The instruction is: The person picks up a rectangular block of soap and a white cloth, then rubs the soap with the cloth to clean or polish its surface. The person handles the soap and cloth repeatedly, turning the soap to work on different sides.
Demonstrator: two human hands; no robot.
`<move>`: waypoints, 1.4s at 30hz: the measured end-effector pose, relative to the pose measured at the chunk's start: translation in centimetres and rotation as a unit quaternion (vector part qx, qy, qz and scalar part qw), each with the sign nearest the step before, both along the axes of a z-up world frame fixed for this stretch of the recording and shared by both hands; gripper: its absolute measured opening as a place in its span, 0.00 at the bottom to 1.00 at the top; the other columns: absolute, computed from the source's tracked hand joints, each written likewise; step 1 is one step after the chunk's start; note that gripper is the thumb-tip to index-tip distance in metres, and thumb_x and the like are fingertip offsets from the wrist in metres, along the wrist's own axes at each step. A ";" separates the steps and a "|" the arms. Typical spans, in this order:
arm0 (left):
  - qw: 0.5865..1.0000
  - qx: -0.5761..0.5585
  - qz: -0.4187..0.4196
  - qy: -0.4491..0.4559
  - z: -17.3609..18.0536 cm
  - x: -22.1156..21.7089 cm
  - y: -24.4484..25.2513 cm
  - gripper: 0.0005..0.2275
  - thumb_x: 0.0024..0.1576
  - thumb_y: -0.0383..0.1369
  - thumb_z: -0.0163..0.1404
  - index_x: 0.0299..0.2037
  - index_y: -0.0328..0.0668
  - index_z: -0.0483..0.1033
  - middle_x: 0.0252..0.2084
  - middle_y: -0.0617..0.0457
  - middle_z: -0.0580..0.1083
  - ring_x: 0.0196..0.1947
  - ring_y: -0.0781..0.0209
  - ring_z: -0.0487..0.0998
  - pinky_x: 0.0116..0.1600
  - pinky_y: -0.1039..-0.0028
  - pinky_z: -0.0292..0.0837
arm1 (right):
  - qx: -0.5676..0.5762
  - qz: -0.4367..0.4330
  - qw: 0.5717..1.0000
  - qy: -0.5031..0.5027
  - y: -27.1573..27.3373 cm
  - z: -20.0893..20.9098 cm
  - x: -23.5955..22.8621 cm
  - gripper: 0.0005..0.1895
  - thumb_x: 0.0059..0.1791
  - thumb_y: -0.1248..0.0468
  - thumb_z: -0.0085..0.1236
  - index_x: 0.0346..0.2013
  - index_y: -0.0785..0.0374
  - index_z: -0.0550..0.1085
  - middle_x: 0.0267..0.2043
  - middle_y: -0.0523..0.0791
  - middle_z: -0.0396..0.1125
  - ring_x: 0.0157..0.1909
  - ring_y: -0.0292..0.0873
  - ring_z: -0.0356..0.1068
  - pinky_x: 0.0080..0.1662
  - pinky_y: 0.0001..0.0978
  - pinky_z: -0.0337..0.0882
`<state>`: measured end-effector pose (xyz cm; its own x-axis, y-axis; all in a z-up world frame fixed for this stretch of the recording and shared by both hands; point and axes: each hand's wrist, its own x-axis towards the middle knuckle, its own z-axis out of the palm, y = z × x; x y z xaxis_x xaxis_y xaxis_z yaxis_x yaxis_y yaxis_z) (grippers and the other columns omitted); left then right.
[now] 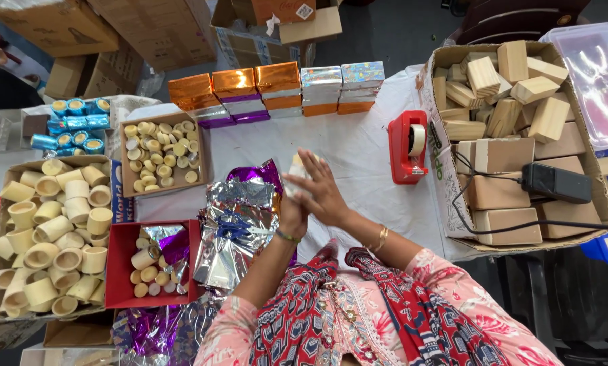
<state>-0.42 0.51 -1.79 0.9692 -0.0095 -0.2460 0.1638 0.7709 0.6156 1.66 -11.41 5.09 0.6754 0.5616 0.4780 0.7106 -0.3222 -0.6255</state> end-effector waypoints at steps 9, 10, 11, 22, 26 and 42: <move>0.996 0.078 -0.034 0.039 1.0 -0.1 -0.2 0.23 0.69 0.53 0.34 0.64 0.47 0.66 0.48 0.54 0.75 0.39 0.65 0.78 0.34 0.73 0.75 | 0.194 0.018 0.968 0.156 -0.3 -3.2 4.7 0.16 0.60 0.61 0.46 0.60 0.48 0.76 0.77 0.44 0.59 0.85 0.45 0.43 0.82 0.48 0.35; 0.993 0.089 -0.040 0.064 2.4 -0.3 -0.4 0.23 0.68 0.53 0.34 0.64 0.49 0.66 0.46 0.55 0.75 0.38 0.66 0.78 0.32 0.75 0.74 | 0.209 -0.021 0.965 0.158 -0.4 -2.6 4.5 0.17 0.60 0.64 0.44 0.60 0.46 0.76 0.78 0.41 0.59 0.83 0.43 0.51 0.82 0.46 0.41; 0.990 0.100 -0.045 0.088 3.9 -0.4 -0.7 0.22 0.68 0.53 0.34 0.63 0.50 0.66 0.45 0.56 0.75 0.36 0.68 0.78 0.30 0.77 0.74 | 0.224 -0.060 0.959 0.160 -0.6 -2.0 4.3 0.19 0.60 0.66 0.43 0.61 0.45 0.75 0.79 0.39 0.59 0.81 0.41 0.58 0.82 0.44 0.48; 0.992 0.035 -0.066 0.104 7.3 -0.7 -0.5 0.18 0.69 0.48 0.34 0.59 0.50 0.68 0.40 0.59 0.75 0.32 0.71 0.76 0.30 0.80 0.72 | 0.138 -0.057 0.979 0.139 0.9 -1.3 3.8 0.17 0.59 0.57 0.41 0.62 0.42 0.69 0.79 0.39 0.45 0.77 0.41 0.50 0.79 0.49 0.36; 0.994 0.009 -0.067 0.080 -0.5 -0.9 0.7 0.18 0.70 0.47 0.32 0.55 0.45 0.67 0.36 0.60 0.70 0.28 0.73 0.70 0.28 0.80 0.65 | -0.033 0.043 0.997 -0.057 0.0 0.0 0.7 0.19 0.57 0.56 0.44 0.61 0.48 0.75 0.78 0.44 0.45 0.81 0.48 0.32 0.73 0.52 0.21; 0.992 0.013 -0.075 0.102 3.7 -0.4 0.8 0.18 0.69 0.51 0.32 0.49 0.50 0.70 0.33 0.59 0.74 0.26 0.69 0.72 0.24 0.77 0.62 | -0.058 -0.058 0.996 -0.024 0.6 -1.0 3.0 0.19 0.55 0.60 0.39 0.55 0.44 0.76 0.79 0.42 0.52 0.84 0.47 0.38 0.77 0.52 0.23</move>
<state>-0.85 1.27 1.87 0.8874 -0.1402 -0.4391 0.3983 0.7127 0.5774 4.65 -10.80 4.08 0.7159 0.5351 0.4485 0.6936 -0.4712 -0.5449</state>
